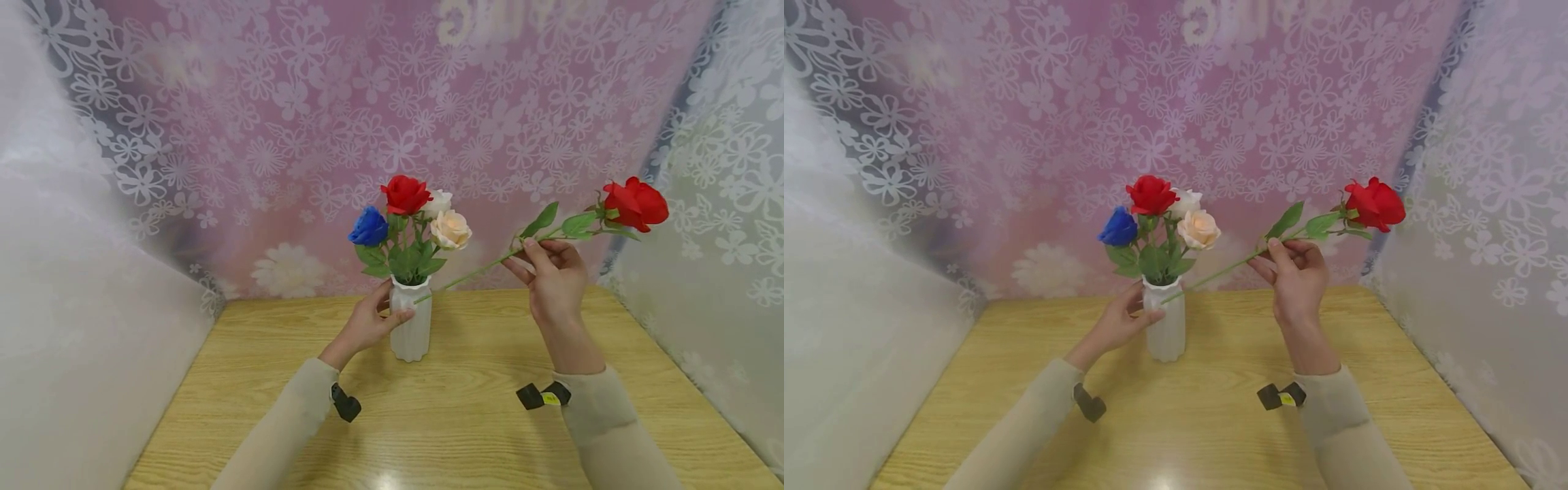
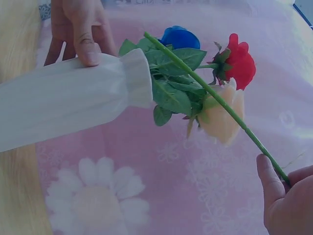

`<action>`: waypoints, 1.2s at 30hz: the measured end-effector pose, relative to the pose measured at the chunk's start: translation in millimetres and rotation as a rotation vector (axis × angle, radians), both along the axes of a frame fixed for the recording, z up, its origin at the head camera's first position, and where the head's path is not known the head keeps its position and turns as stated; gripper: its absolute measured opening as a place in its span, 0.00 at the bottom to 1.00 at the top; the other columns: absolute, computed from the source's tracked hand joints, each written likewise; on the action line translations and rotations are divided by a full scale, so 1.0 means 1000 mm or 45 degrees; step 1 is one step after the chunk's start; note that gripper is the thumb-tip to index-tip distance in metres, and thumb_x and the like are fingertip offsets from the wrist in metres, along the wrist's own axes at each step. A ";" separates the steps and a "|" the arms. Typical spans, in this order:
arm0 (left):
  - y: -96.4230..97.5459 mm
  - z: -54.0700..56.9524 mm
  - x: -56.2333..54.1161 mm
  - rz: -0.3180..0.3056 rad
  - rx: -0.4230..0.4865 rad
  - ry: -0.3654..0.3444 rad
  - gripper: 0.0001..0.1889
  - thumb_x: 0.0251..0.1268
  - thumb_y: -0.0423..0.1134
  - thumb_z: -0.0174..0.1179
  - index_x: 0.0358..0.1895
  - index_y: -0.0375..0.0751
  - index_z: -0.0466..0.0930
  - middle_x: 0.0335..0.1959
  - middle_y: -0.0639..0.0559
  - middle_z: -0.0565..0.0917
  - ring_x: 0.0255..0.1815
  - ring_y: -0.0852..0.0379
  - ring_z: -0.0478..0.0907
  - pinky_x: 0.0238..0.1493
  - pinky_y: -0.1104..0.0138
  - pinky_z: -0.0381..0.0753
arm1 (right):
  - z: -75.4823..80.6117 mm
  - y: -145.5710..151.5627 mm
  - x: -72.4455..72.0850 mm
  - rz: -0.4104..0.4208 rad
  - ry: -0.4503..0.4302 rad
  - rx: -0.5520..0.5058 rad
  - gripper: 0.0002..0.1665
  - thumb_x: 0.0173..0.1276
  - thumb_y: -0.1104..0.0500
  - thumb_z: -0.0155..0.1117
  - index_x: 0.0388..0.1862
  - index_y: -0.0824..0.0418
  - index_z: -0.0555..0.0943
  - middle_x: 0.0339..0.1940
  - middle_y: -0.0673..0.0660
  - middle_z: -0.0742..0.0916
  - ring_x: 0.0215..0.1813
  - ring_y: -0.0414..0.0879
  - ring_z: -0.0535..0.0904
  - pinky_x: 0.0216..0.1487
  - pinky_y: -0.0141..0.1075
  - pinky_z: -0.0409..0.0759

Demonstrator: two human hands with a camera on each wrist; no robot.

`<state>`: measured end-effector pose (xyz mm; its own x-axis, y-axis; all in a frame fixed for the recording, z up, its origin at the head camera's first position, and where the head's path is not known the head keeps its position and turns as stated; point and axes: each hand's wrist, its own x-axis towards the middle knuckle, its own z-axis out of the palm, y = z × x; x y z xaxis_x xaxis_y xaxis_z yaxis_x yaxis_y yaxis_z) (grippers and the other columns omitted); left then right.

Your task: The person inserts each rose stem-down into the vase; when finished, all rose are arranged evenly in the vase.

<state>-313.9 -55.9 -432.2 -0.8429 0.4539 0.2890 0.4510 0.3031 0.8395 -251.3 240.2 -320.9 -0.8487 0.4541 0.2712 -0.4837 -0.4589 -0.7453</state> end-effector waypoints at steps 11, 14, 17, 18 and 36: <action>-0.001 -0.001 0.000 0.003 -0.012 -0.001 0.42 0.75 0.47 0.68 0.86 0.62 0.55 0.83 0.50 0.66 0.76 0.39 0.74 0.65 0.43 0.84 | 0.008 -0.007 -0.006 -0.095 0.135 -0.078 0.13 0.68 0.73 0.71 0.42 0.69 0.74 0.38 0.61 0.82 0.35 0.52 0.89 0.38 0.45 0.92; -0.001 -0.001 0.000 0.003 -0.010 0.006 0.42 0.75 0.47 0.68 0.86 0.62 0.55 0.83 0.50 0.66 0.75 0.39 0.75 0.65 0.43 0.84 | 0.008 -0.012 -0.008 -0.135 0.152 0.001 0.10 0.70 0.72 0.70 0.40 0.67 0.76 0.37 0.60 0.83 0.35 0.51 0.89 0.38 0.43 0.93; -0.001 -0.001 0.000 0.005 -0.013 0.006 0.42 0.75 0.47 0.68 0.86 0.62 0.55 0.83 0.50 0.66 0.75 0.39 0.75 0.65 0.43 0.84 | 0.008 -0.017 -0.009 -0.153 0.198 0.091 0.09 0.70 0.72 0.70 0.47 0.69 0.80 0.37 0.60 0.85 0.35 0.49 0.89 0.39 0.43 0.92; -0.001 -0.001 0.000 0.005 -0.012 0.006 0.42 0.75 0.47 0.67 0.86 0.62 0.55 0.83 0.50 0.66 0.75 0.39 0.75 0.65 0.43 0.84 | 0.008 -0.018 -0.009 -0.157 0.214 0.134 0.12 0.71 0.72 0.69 0.51 0.69 0.82 0.38 0.60 0.86 0.36 0.49 0.89 0.39 0.42 0.92; 0.000 0.000 0.001 -0.007 -0.008 0.000 0.42 0.75 0.47 0.67 0.86 0.63 0.55 0.83 0.51 0.66 0.76 0.39 0.74 0.65 0.44 0.85 | -0.016 -0.057 -0.015 -0.008 0.153 0.382 0.11 0.72 0.76 0.65 0.47 0.64 0.80 0.36 0.53 0.85 0.39 0.45 0.91 0.45 0.41 0.93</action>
<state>-313.2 -56.1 -431.7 -0.8403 0.4606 0.2860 0.4527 0.3059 0.8376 -266.1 183.2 -337.2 -0.8001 0.3435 0.4918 -0.5783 -0.2239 -0.7845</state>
